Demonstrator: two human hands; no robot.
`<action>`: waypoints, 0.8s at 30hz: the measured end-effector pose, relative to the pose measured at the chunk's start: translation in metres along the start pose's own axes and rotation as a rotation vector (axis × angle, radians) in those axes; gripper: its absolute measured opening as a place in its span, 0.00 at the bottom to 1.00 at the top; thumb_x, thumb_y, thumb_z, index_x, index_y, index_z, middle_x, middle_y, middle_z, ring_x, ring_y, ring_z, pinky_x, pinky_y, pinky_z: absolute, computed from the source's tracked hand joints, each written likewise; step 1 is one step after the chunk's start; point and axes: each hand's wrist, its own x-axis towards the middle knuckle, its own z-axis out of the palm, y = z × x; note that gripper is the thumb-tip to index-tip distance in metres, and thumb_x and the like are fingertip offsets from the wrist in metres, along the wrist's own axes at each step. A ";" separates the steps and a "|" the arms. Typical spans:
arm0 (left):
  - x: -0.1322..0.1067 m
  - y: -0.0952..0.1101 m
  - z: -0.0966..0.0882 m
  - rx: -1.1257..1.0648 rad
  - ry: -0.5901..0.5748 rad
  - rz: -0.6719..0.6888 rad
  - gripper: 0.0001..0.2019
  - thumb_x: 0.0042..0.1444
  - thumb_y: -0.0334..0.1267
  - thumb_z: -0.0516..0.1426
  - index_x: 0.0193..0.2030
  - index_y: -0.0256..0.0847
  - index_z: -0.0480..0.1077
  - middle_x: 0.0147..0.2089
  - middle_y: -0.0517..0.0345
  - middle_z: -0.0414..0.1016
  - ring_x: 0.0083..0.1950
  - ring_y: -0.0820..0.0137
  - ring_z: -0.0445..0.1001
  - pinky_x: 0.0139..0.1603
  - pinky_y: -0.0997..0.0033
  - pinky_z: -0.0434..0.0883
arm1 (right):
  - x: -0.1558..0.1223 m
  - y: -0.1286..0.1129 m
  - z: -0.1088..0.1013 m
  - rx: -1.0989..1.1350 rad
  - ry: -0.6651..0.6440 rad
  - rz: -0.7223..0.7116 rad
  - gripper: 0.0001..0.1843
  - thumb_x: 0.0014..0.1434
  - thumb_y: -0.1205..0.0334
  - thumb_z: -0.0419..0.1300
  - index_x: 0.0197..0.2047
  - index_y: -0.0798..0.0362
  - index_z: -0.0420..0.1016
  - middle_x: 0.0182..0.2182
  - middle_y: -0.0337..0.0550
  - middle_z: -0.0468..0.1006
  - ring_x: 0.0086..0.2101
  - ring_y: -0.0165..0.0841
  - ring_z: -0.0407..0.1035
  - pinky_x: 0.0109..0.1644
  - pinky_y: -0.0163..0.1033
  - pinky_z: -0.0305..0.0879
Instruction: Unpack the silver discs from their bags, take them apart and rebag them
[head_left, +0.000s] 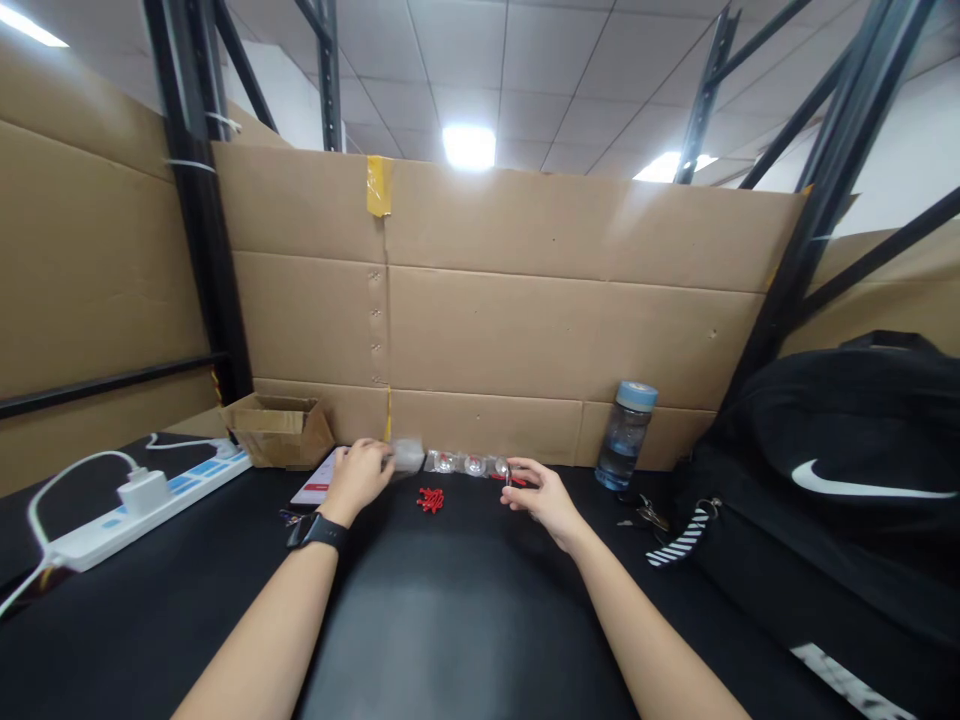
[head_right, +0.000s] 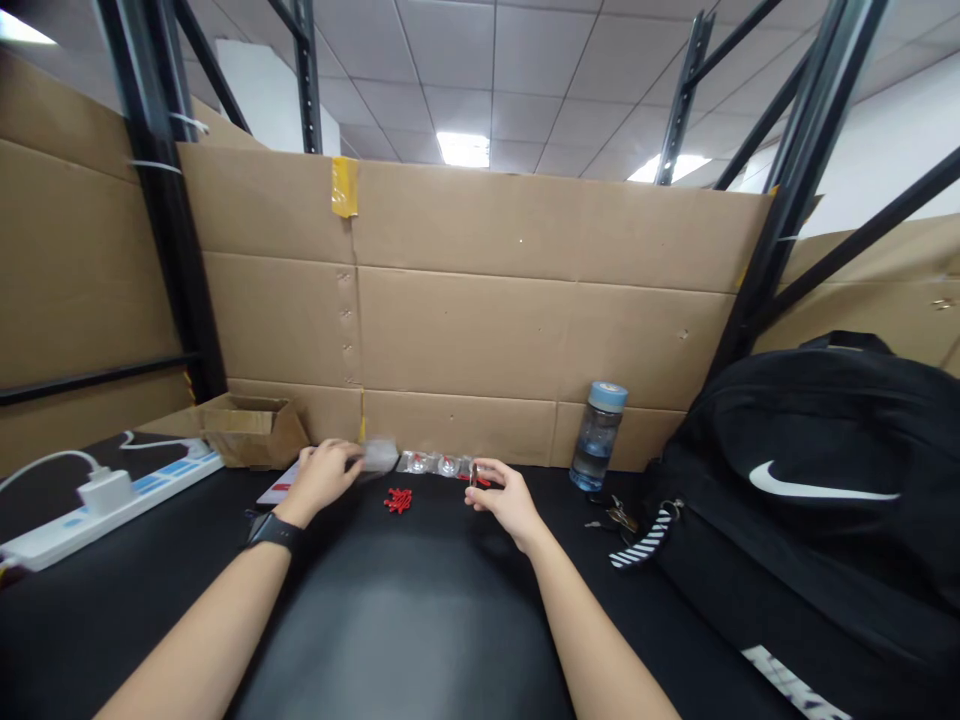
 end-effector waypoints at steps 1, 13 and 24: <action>0.001 0.003 -0.007 -0.037 0.087 -0.009 0.12 0.60 0.39 0.52 0.40 0.43 0.77 0.48 0.49 0.81 0.54 0.56 0.73 0.56 0.54 0.62 | 0.001 -0.001 -0.002 -0.004 0.008 -0.004 0.31 0.46 0.58 0.73 0.53 0.52 0.71 0.50 0.52 0.78 0.32 0.33 0.80 0.34 0.36 0.73; -0.031 0.115 0.026 -0.539 -0.120 0.343 0.06 0.58 0.32 0.56 0.39 0.42 0.75 0.41 0.55 0.76 0.42 0.68 0.75 0.47 0.70 0.70 | 0.008 -0.002 -0.025 -0.066 0.096 -0.025 0.33 0.45 0.54 0.74 0.53 0.53 0.72 0.45 0.50 0.81 0.34 0.35 0.78 0.36 0.38 0.72; -0.040 0.117 0.039 -0.393 -0.318 0.505 0.07 0.60 0.36 0.59 0.43 0.45 0.78 0.50 0.53 0.74 0.53 0.63 0.72 0.55 0.64 0.68 | 0.004 -0.009 -0.022 -0.191 -0.027 -0.083 0.27 0.47 0.57 0.71 0.50 0.51 0.72 0.45 0.45 0.77 0.31 0.30 0.74 0.33 0.35 0.69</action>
